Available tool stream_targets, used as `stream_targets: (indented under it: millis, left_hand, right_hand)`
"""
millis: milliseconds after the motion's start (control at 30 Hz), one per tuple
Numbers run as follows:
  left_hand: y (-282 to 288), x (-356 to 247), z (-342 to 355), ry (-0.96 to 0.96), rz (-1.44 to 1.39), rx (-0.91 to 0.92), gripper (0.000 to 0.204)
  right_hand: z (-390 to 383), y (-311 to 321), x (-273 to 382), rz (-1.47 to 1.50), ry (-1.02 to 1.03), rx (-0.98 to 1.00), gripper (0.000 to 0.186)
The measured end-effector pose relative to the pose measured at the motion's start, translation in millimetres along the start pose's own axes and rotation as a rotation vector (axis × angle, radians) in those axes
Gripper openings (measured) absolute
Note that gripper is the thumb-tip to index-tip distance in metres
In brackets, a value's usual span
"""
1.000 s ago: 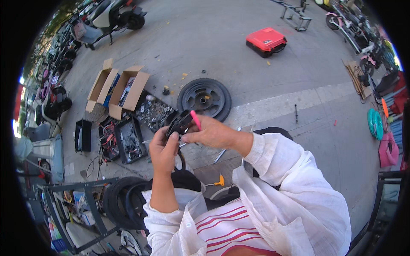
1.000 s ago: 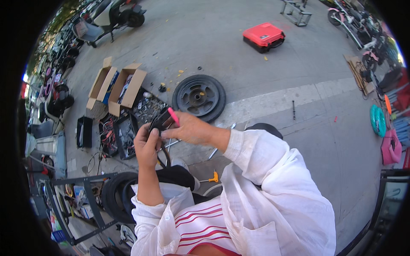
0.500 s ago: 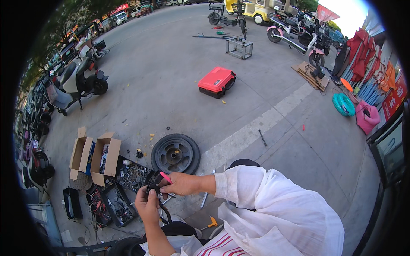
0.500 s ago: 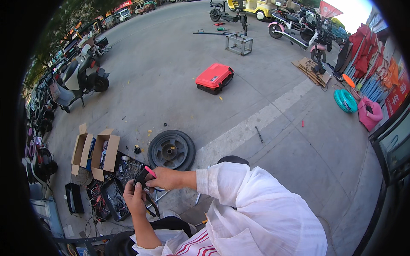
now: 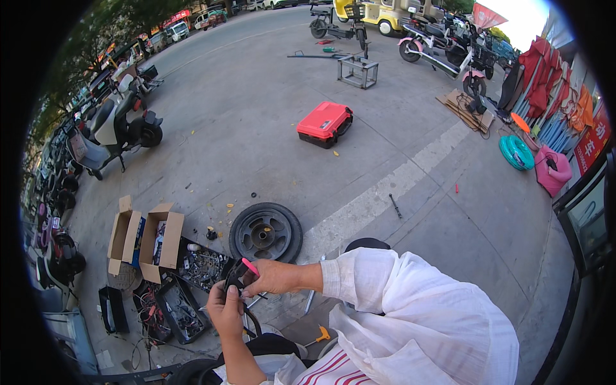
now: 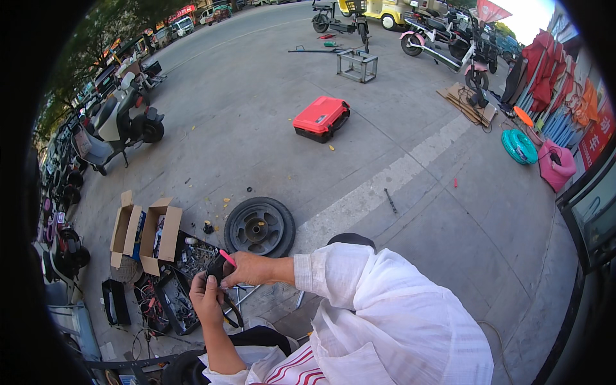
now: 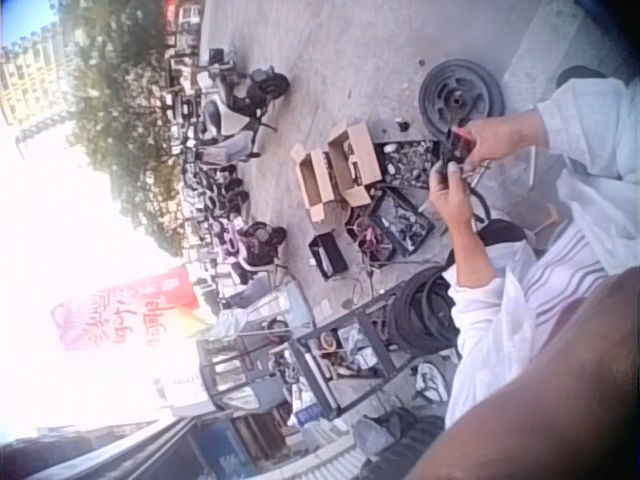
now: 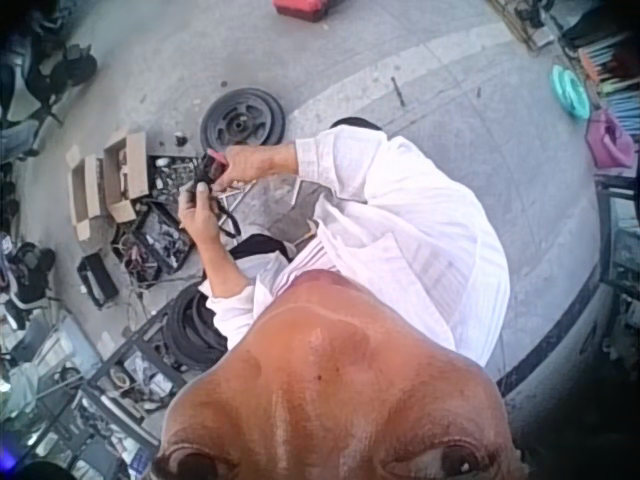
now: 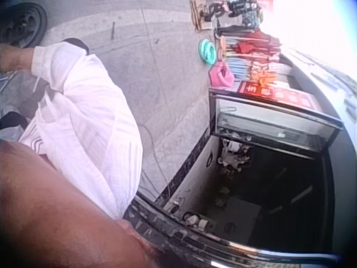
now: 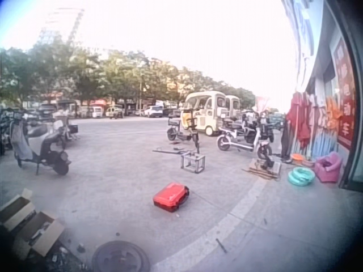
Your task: The person sits in a workshop area and uses a screwdriver and pliers to disassemble and manipulate a small black electrical component. They remove screws, separate parts, and adjust internal wires using the tools.
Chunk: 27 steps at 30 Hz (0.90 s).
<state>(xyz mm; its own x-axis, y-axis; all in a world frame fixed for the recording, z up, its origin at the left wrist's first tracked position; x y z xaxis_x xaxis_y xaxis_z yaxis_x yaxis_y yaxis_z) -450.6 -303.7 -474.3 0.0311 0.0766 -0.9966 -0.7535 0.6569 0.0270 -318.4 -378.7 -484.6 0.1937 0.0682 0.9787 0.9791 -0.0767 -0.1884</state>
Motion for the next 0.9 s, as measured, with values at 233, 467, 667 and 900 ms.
stream_targets:
  millis: [233,467,667,900]
  left_hand:
    - [2,2,1,0.025,0.01,-0.026,0.025]
    - [5,2,0,0.026,0.018,-0.024,0.023]
    - [4,1,0,0.039,0.017,-0.055,0.02]
    - [18,8,3,0.062,-0.078,-0.253,0.021]
  right_hand:
    - [-3,-4,8,0.08,-0.087,0.044,0.024]
    - [-3,-12,7,0.187,-0.095,0.037,0.025]
    - [2,-7,-7,0.039,-0.028,0.017,0.022]
    - [-6,-14,-5,0.14,-0.074,0.048,0.024]
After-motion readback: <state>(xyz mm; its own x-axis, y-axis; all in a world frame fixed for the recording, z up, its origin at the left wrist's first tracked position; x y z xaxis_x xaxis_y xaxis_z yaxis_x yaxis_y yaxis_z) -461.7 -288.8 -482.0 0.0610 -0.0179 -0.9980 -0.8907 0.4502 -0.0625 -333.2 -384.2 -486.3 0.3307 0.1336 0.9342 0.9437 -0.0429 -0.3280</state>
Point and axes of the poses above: each hand's wrist, its own z-axis towards the middle knuckle, its own y-axis out of the back of the hand, x = y × z, the point moved 5 cm from there along z, towards the middle knuckle, and after that the axes turned 6 degrees about z, right-handed, at the moved point
